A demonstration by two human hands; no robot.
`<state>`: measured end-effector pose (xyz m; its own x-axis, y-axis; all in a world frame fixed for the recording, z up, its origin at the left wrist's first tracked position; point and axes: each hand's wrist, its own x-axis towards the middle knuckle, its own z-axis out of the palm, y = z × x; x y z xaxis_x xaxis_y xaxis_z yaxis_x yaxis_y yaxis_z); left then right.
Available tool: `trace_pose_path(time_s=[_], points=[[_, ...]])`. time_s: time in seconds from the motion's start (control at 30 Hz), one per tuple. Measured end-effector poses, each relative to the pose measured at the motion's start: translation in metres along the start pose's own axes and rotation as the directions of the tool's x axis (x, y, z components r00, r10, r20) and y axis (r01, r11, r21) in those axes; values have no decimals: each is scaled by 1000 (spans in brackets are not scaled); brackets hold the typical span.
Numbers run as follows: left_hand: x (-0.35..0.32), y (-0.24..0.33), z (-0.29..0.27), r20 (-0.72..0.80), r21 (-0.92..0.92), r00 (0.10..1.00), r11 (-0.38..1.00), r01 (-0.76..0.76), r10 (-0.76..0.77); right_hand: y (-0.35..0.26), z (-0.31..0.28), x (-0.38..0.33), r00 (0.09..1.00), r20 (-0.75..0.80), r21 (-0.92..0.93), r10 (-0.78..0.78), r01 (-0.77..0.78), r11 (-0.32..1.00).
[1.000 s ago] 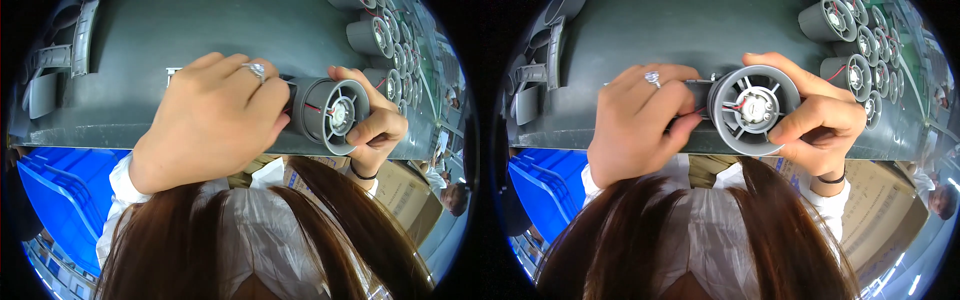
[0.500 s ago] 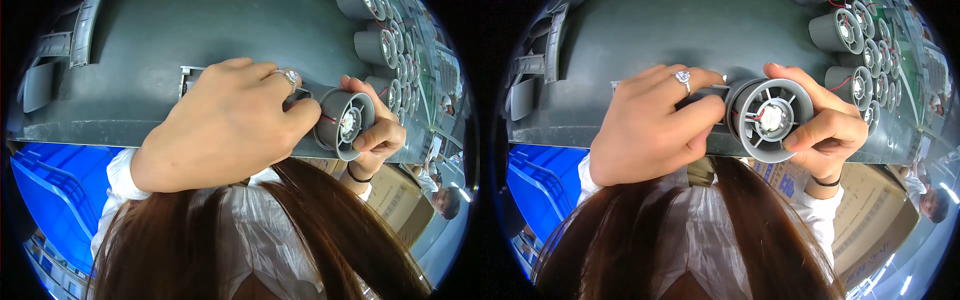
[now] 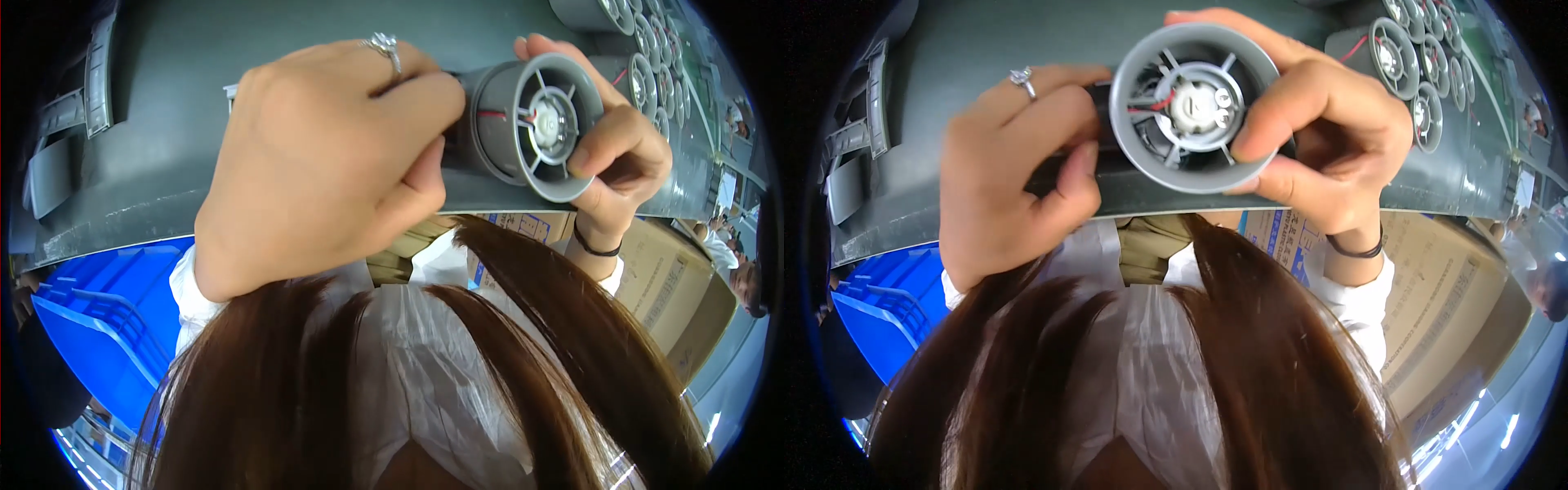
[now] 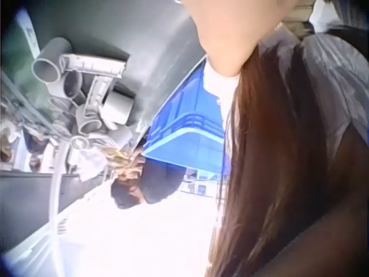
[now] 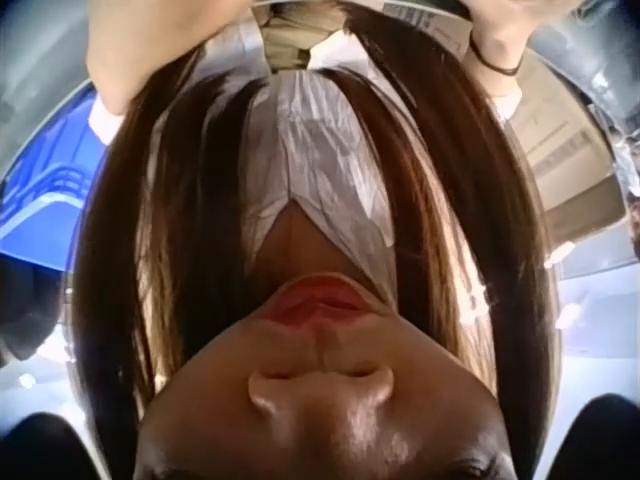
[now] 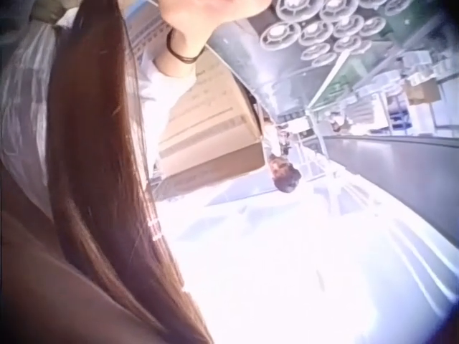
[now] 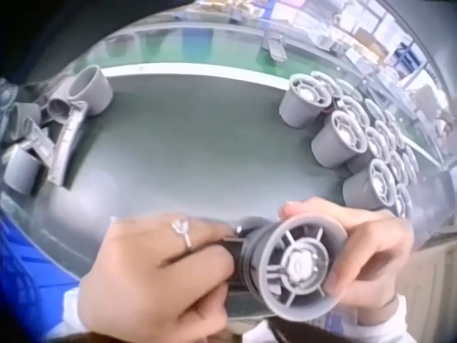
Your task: The person assembles handheld fans by hand, fitting motor units and wiring into plastic handle casings and placing the assembled parts onto the conveyor belt.
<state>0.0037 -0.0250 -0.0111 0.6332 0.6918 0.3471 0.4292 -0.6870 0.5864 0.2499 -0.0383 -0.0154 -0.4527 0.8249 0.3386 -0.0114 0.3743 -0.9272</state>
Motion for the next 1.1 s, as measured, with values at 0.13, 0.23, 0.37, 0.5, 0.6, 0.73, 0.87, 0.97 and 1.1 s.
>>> trace_pose_path(time_s=[0.13,0.23,0.37,0.5,0.6,0.73,0.87,0.97,1.1], points=[[-4,2,3,-112,-30,994,999,-17,14,-27,34,17,964,-259,25,60,-55,998],[4,22,-3,-24,-46,986,986,162,-164,-27,29,9,942,-291,116,165,-137,984],[2,15,3,-51,-62,995,995,81,-84,-2,21,2,977,-209,144,-52,83,986],[3,17,2,-44,-53,995,995,87,-89,-37,32,7,950,-274,102,152,-128,986],[2,16,3,-79,-68,996,997,46,-52,-40,33,7,947,-273,50,171,-163,985],[-1,16,2,-76,-44,994,996,80,-83,-42,34,8,940,-276,-29,199,-214,976],[-4,12,2,-84,-18,995,998,61,-62,-13,30,-1,981,-176,-83,-83,69,994],[1,15,4,-92,-38,992,996,81,-84,-49,36,10,911,-316,-94,266,-309,946],[-8,10,3,-145,-33,989,999,25,-29,-33,40,1,961,-261,-209,95,-152,966]])
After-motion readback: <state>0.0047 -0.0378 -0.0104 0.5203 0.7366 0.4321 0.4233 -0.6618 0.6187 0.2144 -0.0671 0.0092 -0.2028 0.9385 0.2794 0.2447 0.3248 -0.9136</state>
